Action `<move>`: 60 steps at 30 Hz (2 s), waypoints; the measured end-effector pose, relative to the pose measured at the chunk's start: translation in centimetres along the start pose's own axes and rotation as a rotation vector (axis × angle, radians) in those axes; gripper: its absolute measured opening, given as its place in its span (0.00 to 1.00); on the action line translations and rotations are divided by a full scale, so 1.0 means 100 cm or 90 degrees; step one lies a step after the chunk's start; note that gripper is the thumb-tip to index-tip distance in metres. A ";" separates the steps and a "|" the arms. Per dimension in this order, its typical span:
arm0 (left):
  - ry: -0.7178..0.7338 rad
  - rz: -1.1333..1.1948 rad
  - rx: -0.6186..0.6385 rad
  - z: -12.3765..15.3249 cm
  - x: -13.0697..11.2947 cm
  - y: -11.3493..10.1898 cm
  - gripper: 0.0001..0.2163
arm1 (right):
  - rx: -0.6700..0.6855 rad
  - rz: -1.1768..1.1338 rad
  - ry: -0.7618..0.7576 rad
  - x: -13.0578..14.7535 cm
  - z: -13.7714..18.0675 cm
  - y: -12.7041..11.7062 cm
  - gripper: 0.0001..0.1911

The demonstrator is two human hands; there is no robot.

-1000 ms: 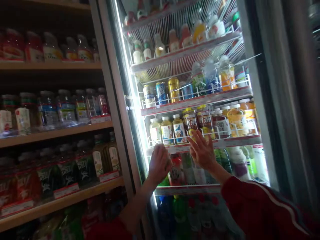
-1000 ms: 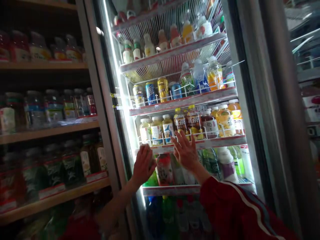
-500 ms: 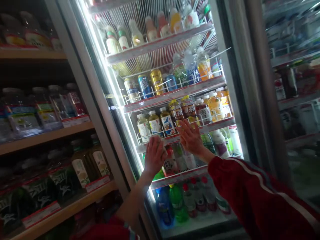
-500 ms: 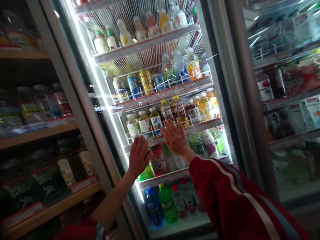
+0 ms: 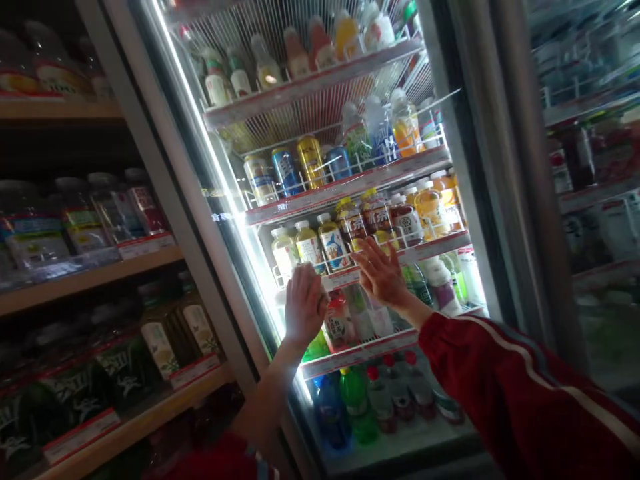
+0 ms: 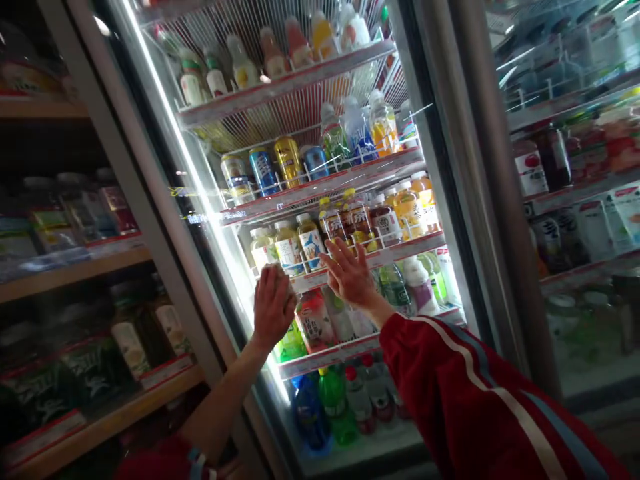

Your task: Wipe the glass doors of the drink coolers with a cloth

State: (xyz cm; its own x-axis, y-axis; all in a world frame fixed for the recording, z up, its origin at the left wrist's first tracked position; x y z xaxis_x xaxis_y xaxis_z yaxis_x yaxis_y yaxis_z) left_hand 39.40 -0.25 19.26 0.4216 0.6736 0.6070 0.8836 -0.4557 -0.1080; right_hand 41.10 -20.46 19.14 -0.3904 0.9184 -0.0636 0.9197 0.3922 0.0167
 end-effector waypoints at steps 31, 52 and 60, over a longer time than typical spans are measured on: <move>-0.172 -0.003 -0.056 0.007 0.016 -0.002 0.21 | 0.008 0.022 -0.007 -0.002 0.001 -0.001 0.25; -0.036 0.018 0.011 -0.006 -0.016 0.010 0.25 | 0.032 0.030 0.014 -0.004 0.001 -0.002 0.22; -0.107 0.057 -0.035 -0.018 -0.007 0.015 0.33 | 0.019 -0.069 -0.001 0.034 -0.008 -0.008 0.21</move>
State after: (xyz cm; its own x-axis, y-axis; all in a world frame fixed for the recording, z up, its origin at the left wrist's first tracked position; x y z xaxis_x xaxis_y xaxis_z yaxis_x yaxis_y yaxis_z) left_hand 40.10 -2.47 20.12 0.5298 0.7152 0.4559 0.8309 -0.5455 -0.1099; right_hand 39.02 -17.63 19.71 -0.4880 0.8704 -0.0650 0.8727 0.4878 -0.0206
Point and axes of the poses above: each hand's wrist, its own z-axis away from the middle knuckle, its own y-axis out of the palm, x = y × z, the point moved 4 cm from there along -z, towards the middle knuckle, and after that the axes turned 9 degrees about y, right-handed, at the moved point
